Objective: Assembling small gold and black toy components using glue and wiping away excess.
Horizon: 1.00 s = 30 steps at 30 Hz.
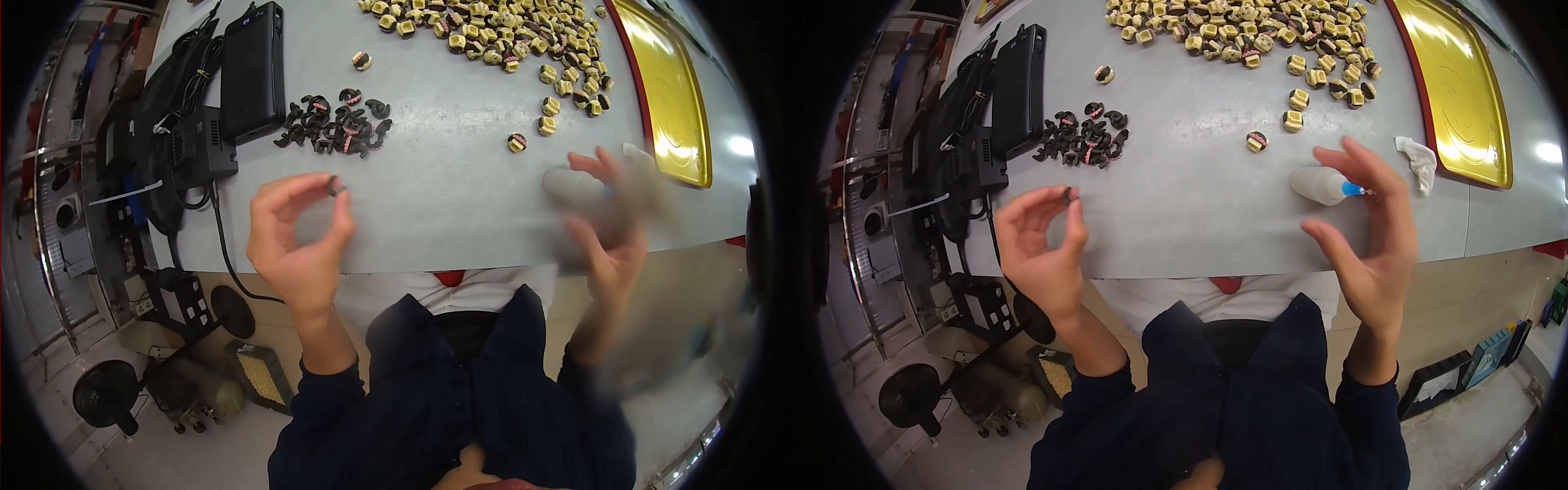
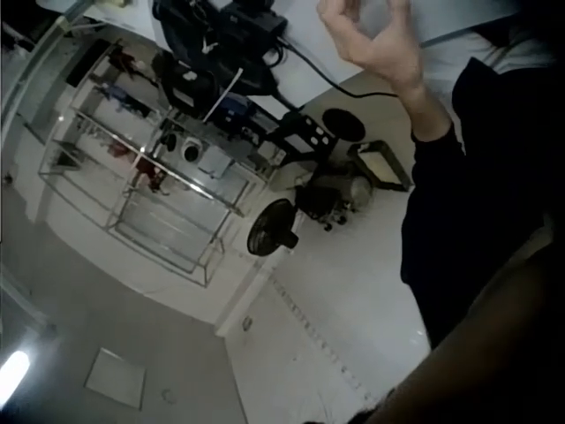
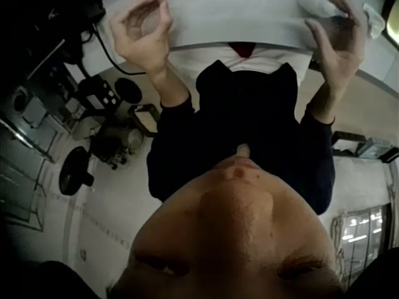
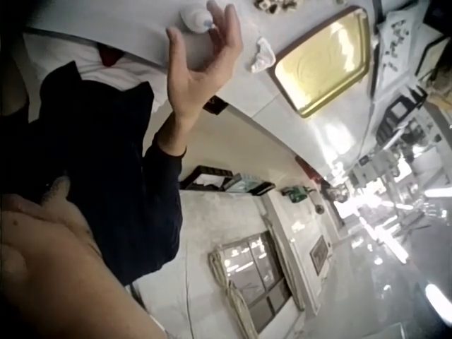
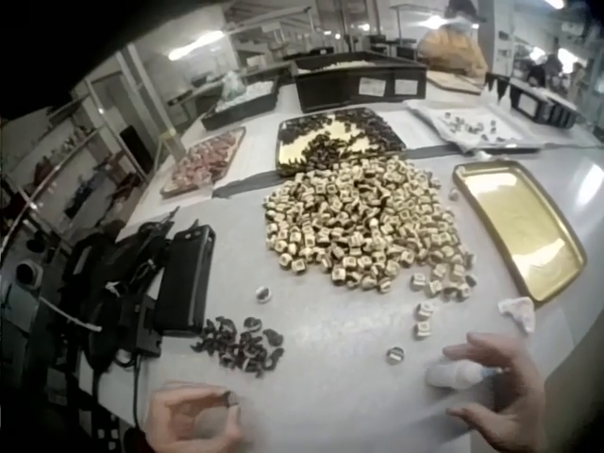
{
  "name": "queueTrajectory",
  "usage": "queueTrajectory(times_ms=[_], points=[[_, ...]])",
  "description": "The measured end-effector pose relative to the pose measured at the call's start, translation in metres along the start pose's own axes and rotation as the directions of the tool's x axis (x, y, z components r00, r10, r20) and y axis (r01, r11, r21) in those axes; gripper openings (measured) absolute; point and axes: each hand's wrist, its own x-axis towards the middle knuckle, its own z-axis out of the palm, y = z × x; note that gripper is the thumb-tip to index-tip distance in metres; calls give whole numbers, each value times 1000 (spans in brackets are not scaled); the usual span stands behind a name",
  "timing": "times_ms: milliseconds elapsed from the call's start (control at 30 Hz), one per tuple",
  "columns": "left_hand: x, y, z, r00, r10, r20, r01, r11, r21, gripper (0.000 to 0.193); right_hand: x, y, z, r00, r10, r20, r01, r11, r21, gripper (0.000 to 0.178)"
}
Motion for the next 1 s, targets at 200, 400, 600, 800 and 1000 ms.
queueTrajectory(times_ms=[200, 400, 600, 800, 1000], points=[[-20, 8, 27, 871, 355, 341, -300, 932, -205, 54, -3, 6, -2, 988, 152, -6, -151, 987, 63, 36], [-31, 7, 35, 809, 388, 441, -217, 895, -390, 59, -10, 9, -5, 987, 153, 38, -156, 911, 382, 50], [-28, 11, 37, 820, 350, 454, -164, 902, -399, 59, 11, 10, 23, 912, 322, -255, -17, 649, 761, 42], [-28, 11, 38, 827, 361, 432, -179, 896, -407, 60, 9, 12, 28, 983, 173, -65, -72, 682, 728, 39], [-29, 8, 37, 812, 369, 452, -194, 902, -387, 58, 9, -1, 35, 993, 116, 13, -108, 868, 485, 39]])
